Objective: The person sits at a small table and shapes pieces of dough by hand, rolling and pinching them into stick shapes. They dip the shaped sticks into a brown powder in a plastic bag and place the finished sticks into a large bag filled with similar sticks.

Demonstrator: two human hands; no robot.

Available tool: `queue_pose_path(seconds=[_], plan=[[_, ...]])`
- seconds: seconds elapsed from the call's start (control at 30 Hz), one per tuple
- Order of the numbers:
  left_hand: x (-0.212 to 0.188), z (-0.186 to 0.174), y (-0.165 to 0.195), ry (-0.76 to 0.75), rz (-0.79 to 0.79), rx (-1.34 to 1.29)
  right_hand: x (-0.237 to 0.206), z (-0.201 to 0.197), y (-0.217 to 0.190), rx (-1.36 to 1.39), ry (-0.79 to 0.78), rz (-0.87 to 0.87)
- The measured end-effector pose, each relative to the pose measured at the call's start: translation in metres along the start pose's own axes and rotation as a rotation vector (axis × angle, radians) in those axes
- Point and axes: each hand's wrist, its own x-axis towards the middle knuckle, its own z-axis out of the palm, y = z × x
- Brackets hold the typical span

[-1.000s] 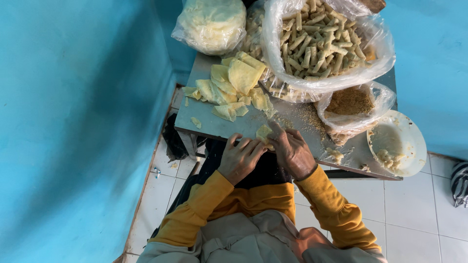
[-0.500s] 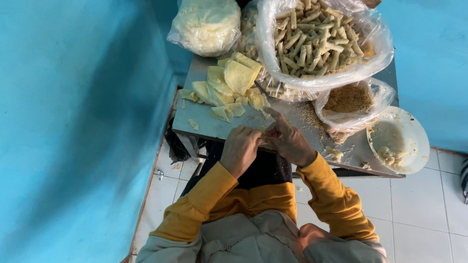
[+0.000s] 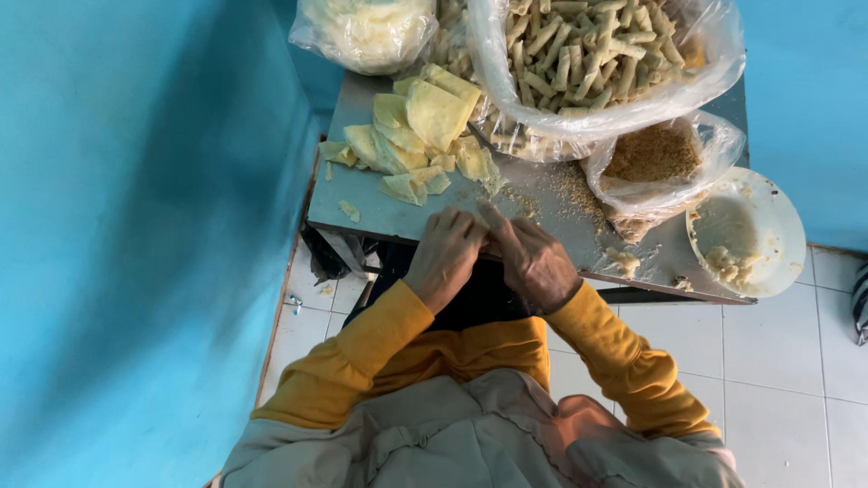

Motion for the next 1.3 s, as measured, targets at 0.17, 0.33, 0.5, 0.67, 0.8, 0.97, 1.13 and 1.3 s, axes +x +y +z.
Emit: queue_pose_path(seconds=[0.17, 0.33, 0.5, 0.67, 0.8, 0.97, 1.13, 1.3], plan=[[0.028, -0.004, -0.017, -0.256, -0.218, -0.287, 0.018, -0.003, 0.032, 0.532, -0.275, 0.227], [0.026, -0.011, -0.016, -0.190, -0.225, -0.306, 0.013, -0.006, 0.028, 0.475, -0.191, 0.143], [-0.013, -0.008, 0.003, 0.059, 0.120, 0.043, -0.011, 0.004, -0.002, 0.064, 0.022, 0.034], [-0.010, -0.002, 0.002, 0.025, 0.134, 0.121, -0.016, 0.006, -0.002, -0.102, 0.102, -0.033], [0.007, -0.001, 0.001, -0.056, -0.079, -0.093, -0.001, -0.001, 0.021, 0.254, -0.079, 0.197], [0.017, 0.002, -0.007, -0.225, -0.216, -0.197, 0.006, -0.006, 0.035, 0.462, -0.124, 0.203], [-0.010, 0.005, 0.009, -0.062, 0.060, 0.133, -0.014, 0.002, 0.011, 0.050, 0.012, 0.067], [-0.007, -0.002, 0.008, 0.028, 0.116, 0.221, -0.018, 0.007, 0.001, -0.100, 0.123, -0.046]])
